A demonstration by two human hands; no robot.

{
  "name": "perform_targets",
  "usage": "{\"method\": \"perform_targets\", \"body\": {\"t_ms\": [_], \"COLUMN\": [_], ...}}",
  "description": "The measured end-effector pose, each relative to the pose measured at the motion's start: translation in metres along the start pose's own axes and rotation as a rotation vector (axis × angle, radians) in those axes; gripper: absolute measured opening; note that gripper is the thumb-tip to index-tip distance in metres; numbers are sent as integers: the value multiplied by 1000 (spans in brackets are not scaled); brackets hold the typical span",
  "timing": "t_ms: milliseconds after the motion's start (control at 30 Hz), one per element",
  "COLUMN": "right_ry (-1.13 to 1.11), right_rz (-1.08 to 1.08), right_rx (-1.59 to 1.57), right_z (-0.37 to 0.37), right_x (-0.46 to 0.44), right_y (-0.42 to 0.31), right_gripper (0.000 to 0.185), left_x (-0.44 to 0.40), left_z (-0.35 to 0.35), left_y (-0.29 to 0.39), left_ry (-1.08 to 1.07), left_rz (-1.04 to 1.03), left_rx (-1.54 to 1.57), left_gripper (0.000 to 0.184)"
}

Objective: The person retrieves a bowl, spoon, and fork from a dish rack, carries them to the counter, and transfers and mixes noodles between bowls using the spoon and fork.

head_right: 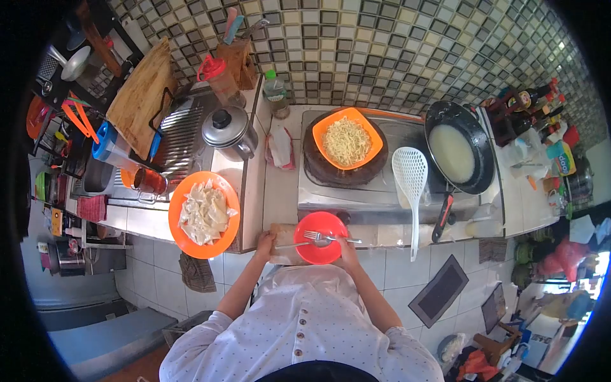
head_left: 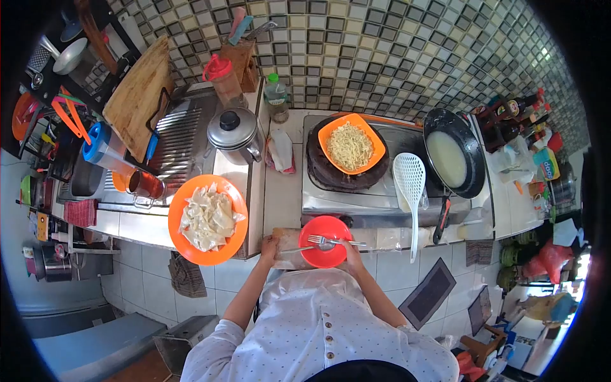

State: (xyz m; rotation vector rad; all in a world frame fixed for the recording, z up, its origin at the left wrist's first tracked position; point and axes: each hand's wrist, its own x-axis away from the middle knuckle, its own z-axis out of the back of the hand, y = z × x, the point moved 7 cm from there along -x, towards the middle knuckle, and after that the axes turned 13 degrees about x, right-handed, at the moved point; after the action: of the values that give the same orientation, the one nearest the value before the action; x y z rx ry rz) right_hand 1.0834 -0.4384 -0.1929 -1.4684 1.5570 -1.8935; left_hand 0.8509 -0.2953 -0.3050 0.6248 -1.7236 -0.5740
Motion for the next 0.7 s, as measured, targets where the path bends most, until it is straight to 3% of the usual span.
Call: {"method": "perform_targets", "body": {"t_ms": [100,267,333,467,533,700], "right_ry": [-16,42,53,28,39,48], "right_rz": [-109,-98,-130,-129,-117,-164], "right_rx": [-110,-123,-119,-188,-193,-158], "right_z": [-10,-13,-16,-17,-16,-19], "right_x": [4,4,7,6,6,15], "right_y": [2,10,13,23,22,14], "right_gripper": [37,33,32,31,31,31], "left_x": [7,24,29,29,56,84], "left_z": [-1,-4,-9,-11,-20,-24], "left_y": [5,23,34,33,51,68], "left_ry": [25,71,-19,-107,-100,-131], "left_rz": [-36,-191,-338,-451,-586,-473], "left_rx": [-42,-56,-193,-162,-361,-309], "left_gripper": [29,33,38,41,42,40]}}
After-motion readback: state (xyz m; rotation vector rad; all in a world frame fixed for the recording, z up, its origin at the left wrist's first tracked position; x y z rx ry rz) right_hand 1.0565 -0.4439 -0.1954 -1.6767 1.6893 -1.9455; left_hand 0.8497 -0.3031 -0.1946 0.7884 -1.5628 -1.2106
